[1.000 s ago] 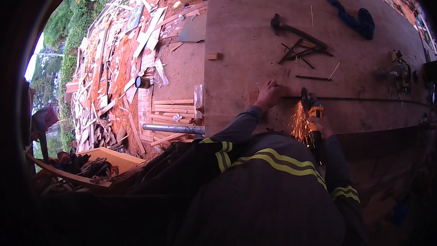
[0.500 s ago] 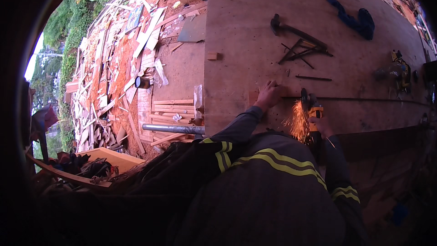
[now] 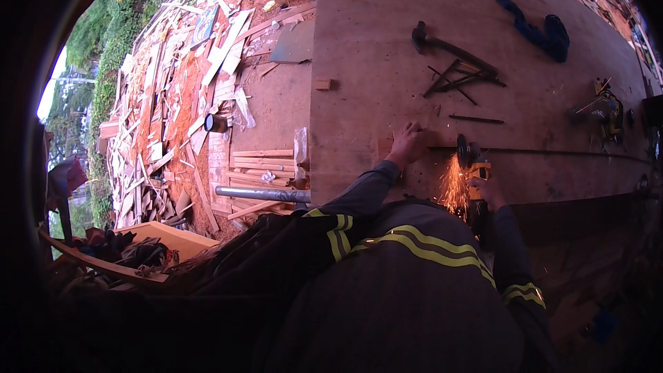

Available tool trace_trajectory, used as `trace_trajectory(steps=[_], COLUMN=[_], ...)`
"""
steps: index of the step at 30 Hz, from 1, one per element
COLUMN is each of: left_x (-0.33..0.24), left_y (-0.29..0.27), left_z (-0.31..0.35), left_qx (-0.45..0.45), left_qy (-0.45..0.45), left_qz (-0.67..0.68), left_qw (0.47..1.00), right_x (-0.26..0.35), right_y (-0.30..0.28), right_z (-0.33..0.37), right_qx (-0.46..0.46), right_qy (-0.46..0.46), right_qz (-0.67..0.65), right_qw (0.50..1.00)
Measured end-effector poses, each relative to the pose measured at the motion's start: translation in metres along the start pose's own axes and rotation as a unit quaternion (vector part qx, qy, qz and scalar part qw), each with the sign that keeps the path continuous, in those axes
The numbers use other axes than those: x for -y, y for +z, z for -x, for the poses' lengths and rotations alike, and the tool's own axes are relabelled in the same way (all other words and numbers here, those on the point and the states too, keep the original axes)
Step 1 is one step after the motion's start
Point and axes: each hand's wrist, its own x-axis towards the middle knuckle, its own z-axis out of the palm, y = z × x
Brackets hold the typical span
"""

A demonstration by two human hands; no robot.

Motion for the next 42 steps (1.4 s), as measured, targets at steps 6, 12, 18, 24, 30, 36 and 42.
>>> trace_trajectory(steps=[6, 12, 18, 24, 30, 36, 42], left_x=[0.005, 0.001, 0.008, 0.002, 0.003, 0.007, 0.005], left_y=[0.001, 0.000, 0.002, 0.001, 0.001, 0.001, 0.005], left_z=[0.002, 0.001, 0.002, 0.000, 0.001, 0.002, 0.001], left_qx=[-0.001, -0.002, 0.003, 0.001, -0.009, 0.006, -0.018], left_qy=[-0.002, 0.001, 0.000, 0.014, 0.005, 0.001, -0.003], left_qz=[0.001, 0.012, -0.009, 0.005, 0.004, -0.002, 0.011], left_qw=[1.000, 1.000, 1.000, 1.000, 1.000, 1.000, 1.000], right_x=[0.035, 0.009, 0.024, -0.005, 0.008, 0.023, 0.026], right_y=[0.011, 0.002, 0.010, -0.001, 0.001, 0.012, 0.010], right_z=[0.017, 0.004, 0.012, -0.009, -0.004, 0.012, 0.015], right_qx=[-0.008, -0.023, -0.024, -0.009, -0.008, -0.039, -0.030], right_qy=[0.049, 0.026, 0.053, 0.065, 0.042, 0.000, 0.037], right_qz=[-0.028, 0.013, -0.007, -0.029, -0.034, -0.025, -0.021], right_qw=[0.998, 0.999, 0.998, 0.997, 0.998, 0.999, 0.999])
